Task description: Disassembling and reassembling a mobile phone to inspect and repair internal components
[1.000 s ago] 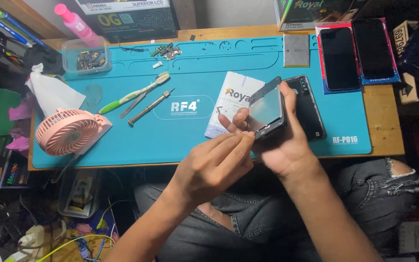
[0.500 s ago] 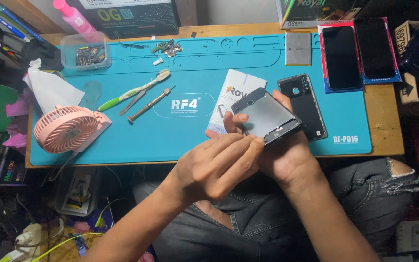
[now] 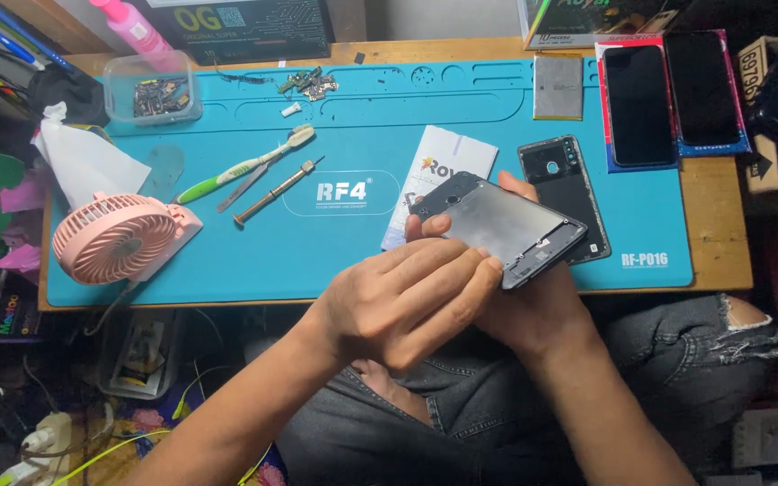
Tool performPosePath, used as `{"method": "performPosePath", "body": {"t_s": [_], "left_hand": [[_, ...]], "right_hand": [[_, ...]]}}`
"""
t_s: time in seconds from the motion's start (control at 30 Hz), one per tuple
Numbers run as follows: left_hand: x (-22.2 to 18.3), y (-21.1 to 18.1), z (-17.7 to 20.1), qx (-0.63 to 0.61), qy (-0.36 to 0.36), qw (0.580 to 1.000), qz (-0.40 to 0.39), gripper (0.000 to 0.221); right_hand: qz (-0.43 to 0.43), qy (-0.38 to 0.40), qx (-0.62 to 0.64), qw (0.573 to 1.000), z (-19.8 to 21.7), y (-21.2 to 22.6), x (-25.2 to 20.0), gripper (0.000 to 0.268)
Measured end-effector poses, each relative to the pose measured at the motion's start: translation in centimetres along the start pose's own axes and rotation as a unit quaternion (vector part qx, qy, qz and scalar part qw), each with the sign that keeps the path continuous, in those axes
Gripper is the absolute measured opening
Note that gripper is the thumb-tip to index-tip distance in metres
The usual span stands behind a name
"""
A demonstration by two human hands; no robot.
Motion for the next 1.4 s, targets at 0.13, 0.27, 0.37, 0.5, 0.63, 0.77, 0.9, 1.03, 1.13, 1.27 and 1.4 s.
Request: {"method": "performPosePath", "body": {"t_s": [0.13,0.27,0.37,0.5,0.63,0.77,0.9,1.03,1.13,1.27,1.4], "left_hand": [[-1.3,0.7,-0.7,0.043,0.018,0.999,0.009,0.021],[-1.1,0.7,-0.3,0.026,0.002,0.999,-0.022,0.019],[-1.2,0.8,-0.3,-0.003,0.016,1.0,-0.024,0.023],[-1.4,0.9,-0.6,-0.023,0.035,0.999,-0.025,0.025],[-1.3,1.0,-0.5,-0.001,0.037,0.999,-0.032,0.029],[-1.5,1.6,-0.4,0.024,0.043,0.999,-0.022,0.015],[-1.6,1.9,-0.5,0.012,0.064,0.998,-0.023,0.018],[-3.1,2.2,-1.5,0.028,0.081,0.996,-0.028,0.016],[-3.5,2.5,-2.1,0.006,0.038,0.999,0.029,0.024],[-3.0,3.0,-1.9,-0.123,0.02,0.958,0.257,0.042],[-2.2,1.9,-2.3,-0.16,0.018,0.912,0.376,0.048]], "right_hand": [[-0.03,-0.018,0.008,0.999,0.7,-0.4,-0.5,0.076],[-0.071,0.067,0.07,0.993,-1.2,-1.1,-0.6,0.087],[-0.091,0.066,0.094,0.989,-1.0,-1.7,-0.5,0.081],[-0.03,0.078,-0.017,0.996,-1.3,-1.0,-0.6,0.068],[-0.01,0.051,-0.035,0.998,-1.1,-0.8,-0.4,0.069],[0.027,-0.007,-0.073,0.997,-0.2,-0.2,-0.9,0.072],[0.068,-0.064,-0.111,0.989,0.1,0.6,-0.5,0.075],[0.09,-0.102,-0.137,0.981,-0.1,0.9,0.2,0.078],[0.119,-0.135,-0.164,0.97,-0.6,2.0,0.5,0.08],[0.165,-0.188,-0.199,0.948,-0.8,3.6,0.4,0.085],[0.138,-0.34,-0.351,0.861,-1.8,3.6,-1.6,0.11]]}}
Point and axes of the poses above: each hand's wrist, its own x-axis towards the middle knuckle, its own z-axis out of the back of the hand, y = z × x, the point moved 8 cm from there along x, towards the middle knuckle, and after that the axes turned 1 degree about x, right-handed, at the moved point
